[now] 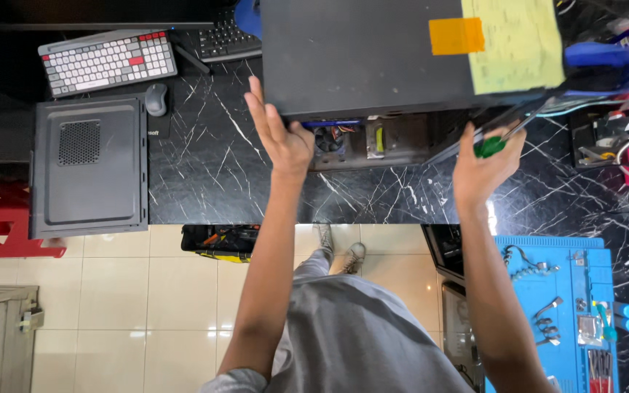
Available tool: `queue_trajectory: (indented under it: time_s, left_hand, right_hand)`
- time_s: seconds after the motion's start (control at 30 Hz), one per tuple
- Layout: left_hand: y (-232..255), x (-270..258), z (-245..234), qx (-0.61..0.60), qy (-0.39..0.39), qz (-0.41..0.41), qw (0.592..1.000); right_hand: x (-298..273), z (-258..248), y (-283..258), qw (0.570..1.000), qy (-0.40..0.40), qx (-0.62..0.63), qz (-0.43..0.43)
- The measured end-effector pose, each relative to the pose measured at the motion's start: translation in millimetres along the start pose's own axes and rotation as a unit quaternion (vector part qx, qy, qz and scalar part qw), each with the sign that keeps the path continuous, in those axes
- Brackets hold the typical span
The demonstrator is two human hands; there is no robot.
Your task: The person uses a screwdriver to remove screws from the side panel of a desktop computer case. They remove the panel, reach inside to adjust internal components and cables, then replace the panel and fasten the screws back in place.
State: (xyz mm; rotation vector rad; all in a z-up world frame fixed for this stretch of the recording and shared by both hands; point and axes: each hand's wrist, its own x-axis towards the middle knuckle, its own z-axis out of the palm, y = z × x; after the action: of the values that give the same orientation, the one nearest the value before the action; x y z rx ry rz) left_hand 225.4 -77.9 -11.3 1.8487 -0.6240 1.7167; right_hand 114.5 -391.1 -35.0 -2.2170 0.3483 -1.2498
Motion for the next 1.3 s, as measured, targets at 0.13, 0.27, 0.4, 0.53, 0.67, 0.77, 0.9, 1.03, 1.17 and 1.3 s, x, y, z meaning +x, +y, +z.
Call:
queue_trajectory:
  time_s: [0.13,0.27,0.4,0.53,0.67,0.77,0.9,1.03,1.17,1.3]
  left_hand:
    - [11.6,23.2,-13.0,-0.149,-0.058,-0.217,0.963]
    - [23.1,21.0,-13.1,-0.113,-0.044,-0.302,0.945]
    - [19.1,13.9,-10.8,-0.081,-0.097,-0.379,0.917]
    - [11.4,49.9,-1.0,-0.127,-0.128,-0.393,0.902]
    - [-2.0,78.1,4.2,-0.167,-0.208,-0.421,0.867]
    - [-7.5,73.8,-3.5,-0.196,-0.198,-0.45,0.848]
    - [-28.6,-12.4,-16.3,-0.148,0.053,-0.788,0.596]
    - [3.0,-149.2,-28.3,-0.158,0.074,-0.806,0.566]
    - [38.8,-186.1,-8.5,-0.325,-0.007,-0.834,0.447]
    - [38.1,-212.8,16.2,-0.477,0.051,-0.834,0.271]
  right_hand:
    - [-3.8,-18.1,-47.5,0.998,-0.029,0.011,0.061]
    - [-7.4,-17.6,-39.5,0.997,-0.048,0.004,0.055]
    - [-1.9,-10.5,-31.2,0.999,-0.034,-0.001,0.018]
    - [24.1,8.0,-29.5,1.0,-0.024,0.0,-0.009]
    - [52.6,24.0,-33.7,0.999,-0.039,0.007,-0.023]
    - [67.8,40.0,-31.2,0.999,-0.021,0.014,-0.047]
    - [79.5,52.4,-26.7,0.999,-0.016,0.018,-0.044]
    - [98.4,63.6,-26.7,0.998,-0.032,-0.006,-0.053]
    - [110.8,80.8,-15.5,0.998,-0.023,-0.023,-0.048]
    - [125.5,94.1,-9.1,0.998,-0.018,-0.016,-0.06]
